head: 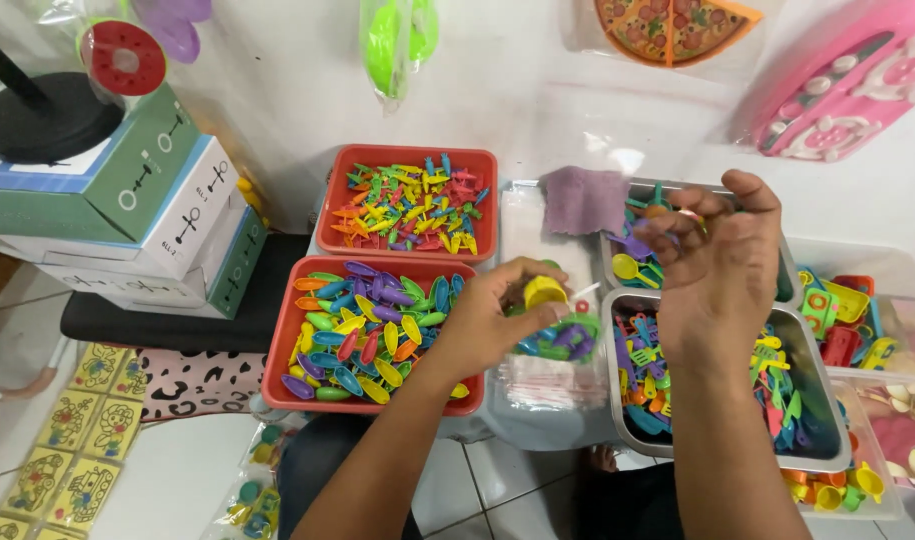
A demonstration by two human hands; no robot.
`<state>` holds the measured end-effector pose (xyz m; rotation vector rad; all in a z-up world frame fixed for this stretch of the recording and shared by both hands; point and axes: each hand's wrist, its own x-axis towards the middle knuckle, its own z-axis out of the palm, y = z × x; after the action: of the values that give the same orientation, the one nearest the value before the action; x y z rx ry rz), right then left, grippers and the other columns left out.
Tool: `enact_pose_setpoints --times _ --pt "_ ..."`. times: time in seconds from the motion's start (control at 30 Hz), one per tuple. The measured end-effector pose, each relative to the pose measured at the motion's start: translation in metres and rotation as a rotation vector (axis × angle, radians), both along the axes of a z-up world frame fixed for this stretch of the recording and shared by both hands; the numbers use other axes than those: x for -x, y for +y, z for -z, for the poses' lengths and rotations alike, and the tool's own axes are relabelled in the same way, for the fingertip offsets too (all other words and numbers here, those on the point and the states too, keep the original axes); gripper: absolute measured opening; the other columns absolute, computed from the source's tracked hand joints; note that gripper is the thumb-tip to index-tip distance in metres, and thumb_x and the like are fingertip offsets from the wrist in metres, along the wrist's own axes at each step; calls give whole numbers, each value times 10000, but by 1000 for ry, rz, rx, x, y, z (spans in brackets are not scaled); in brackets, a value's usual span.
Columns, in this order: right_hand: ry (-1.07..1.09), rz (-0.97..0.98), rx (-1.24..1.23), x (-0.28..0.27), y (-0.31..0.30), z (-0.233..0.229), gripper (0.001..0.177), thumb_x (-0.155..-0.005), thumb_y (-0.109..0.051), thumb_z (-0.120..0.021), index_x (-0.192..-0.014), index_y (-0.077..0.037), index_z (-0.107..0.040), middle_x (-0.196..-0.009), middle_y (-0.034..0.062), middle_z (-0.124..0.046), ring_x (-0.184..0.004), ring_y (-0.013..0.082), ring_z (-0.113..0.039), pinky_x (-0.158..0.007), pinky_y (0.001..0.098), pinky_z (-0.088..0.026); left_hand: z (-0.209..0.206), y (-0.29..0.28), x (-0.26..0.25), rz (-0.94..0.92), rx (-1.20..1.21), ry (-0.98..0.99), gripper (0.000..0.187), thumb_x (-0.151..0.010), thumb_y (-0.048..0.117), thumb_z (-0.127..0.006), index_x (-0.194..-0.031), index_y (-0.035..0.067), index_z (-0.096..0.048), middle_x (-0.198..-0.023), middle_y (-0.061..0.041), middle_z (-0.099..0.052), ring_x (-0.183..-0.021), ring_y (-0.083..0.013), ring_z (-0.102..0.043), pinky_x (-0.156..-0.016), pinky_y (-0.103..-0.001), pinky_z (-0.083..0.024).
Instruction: Cleaning small plastic toy utensils with a cloth and packing them into small plastic bags.
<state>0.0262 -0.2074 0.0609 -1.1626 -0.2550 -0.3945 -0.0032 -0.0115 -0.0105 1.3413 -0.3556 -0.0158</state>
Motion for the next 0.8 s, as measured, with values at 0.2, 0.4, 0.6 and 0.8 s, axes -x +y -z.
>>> enact_pose_setpoints --times 0.2,0.4,0.6,0.8 --pt "-25 141 972 -43 -17 38 245 -922 -59 -790 -1153 -96 -717 -944 104 -722 -779 239 -664 -780 342 -529 -10 28 -11 -121 157 68 566 -787 154 -894 -1279 50 -633 -1100 -158 -746 -995 -227 -725 -913 -346 -556" --pt "-254 -122 1872 -60 14 71 297 -747 -129 -781 -1041 -99 -751 -1113 148 -698 -1110 363 -659 -981 438 -540 -23 31 -1 -169 109 60 453 -749 41 -874 -1163 29 -690 -1041 -133 -777 -945 -133 -716 -869 -263 -565" --pt "-740 13 1766 -102 -4 144 112 -802 -99 -743 -913 -91 -737 -931 150 -685 -940 344 -680 -929 427 -532 -28 28 5 -178 -109 31 490 -755 133 -886 -1208 66 -712 -1046 -157 -761 -1007 -243 -718 -924 -341 -545" --pt "-782 31 1453 -84 -14 86 51 -836 -133 -776 -847 -93 -747 -880 72 -740 -870 326 -690 -821 407 -563 -35 29 10 -197 -219 68 477 -752 116 -869 -1203 74 -717 -1032 -163 -754 -1008 -262 -699 -923 -356 -543"
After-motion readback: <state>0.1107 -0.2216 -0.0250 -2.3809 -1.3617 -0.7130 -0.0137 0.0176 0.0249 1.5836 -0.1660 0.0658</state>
